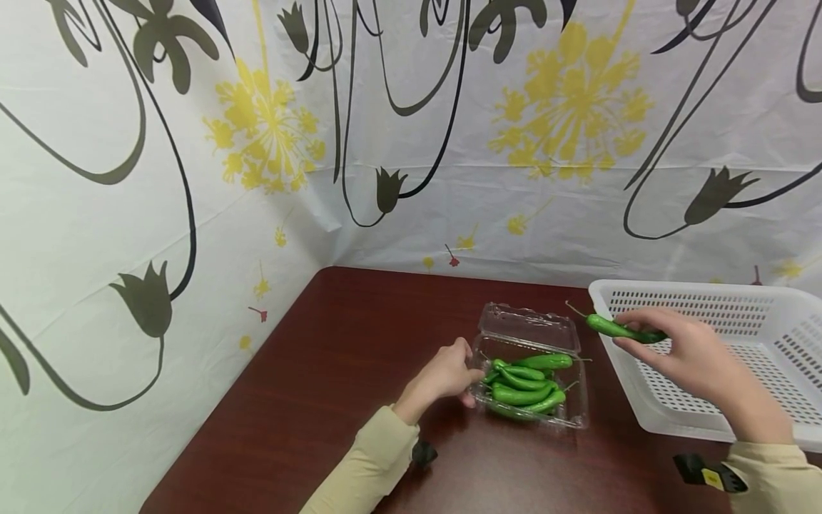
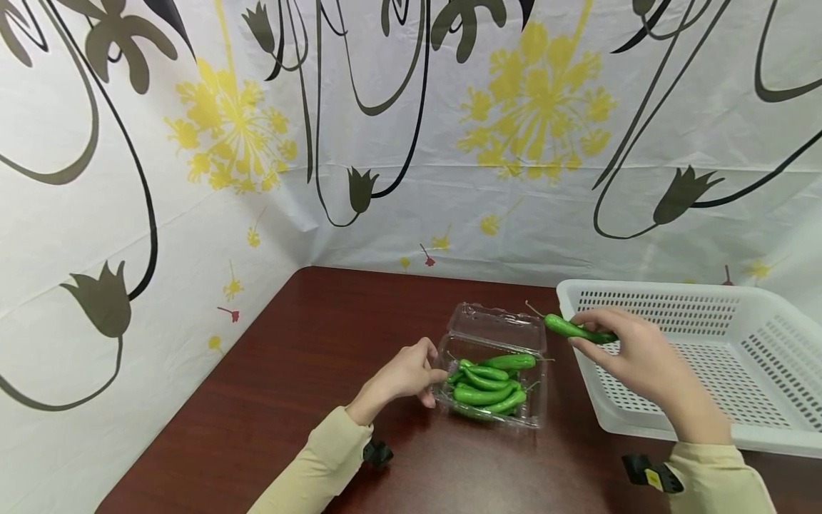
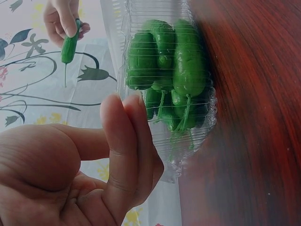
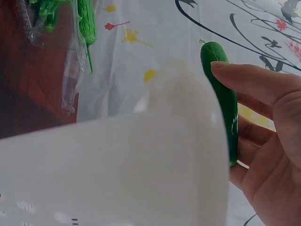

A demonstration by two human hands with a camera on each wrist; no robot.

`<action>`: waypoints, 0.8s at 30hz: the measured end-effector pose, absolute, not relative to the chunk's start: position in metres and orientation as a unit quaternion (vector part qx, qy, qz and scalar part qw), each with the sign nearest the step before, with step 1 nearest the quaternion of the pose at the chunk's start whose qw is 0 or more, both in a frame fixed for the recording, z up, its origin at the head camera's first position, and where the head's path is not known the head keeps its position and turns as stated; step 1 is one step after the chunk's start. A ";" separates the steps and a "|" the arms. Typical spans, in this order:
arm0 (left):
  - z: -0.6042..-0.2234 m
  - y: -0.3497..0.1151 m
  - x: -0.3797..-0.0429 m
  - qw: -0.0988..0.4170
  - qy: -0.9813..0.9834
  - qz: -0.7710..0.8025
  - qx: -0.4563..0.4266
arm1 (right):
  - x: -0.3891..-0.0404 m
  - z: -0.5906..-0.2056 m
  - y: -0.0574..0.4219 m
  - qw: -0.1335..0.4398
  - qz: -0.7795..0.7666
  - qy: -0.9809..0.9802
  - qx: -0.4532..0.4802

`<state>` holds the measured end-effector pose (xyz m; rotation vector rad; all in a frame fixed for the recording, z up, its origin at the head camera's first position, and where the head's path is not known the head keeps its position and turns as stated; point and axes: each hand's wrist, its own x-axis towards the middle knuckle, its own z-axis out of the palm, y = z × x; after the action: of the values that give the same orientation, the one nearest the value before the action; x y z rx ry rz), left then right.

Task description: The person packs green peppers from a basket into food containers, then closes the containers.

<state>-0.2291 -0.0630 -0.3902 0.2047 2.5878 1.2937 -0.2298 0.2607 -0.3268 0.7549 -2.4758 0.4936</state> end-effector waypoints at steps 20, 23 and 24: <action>-0.390 -0.063 -0.228 0.119 0.883 0.448 0.075 | -0.231 -0.339 0.238 0.229 0.204 -0.889 0.341; -0.390 -0.063 -0.228 0.119 0.882 0.450 0.074 | -0.231 -0.340 0.235 0.224 0.206 -0.888 0.346; -0.390 -0.063 -0.228 0.119 0.881 0.451 0.074 | -0.231 -0.341 0.234 0.224 0.205 -0.887 0.348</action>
<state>-0.2278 -0.0627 -0.3901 0.2169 2.5769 1.3185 -0.2310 0.2338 -0.3410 0.9592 -2.4483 0.5657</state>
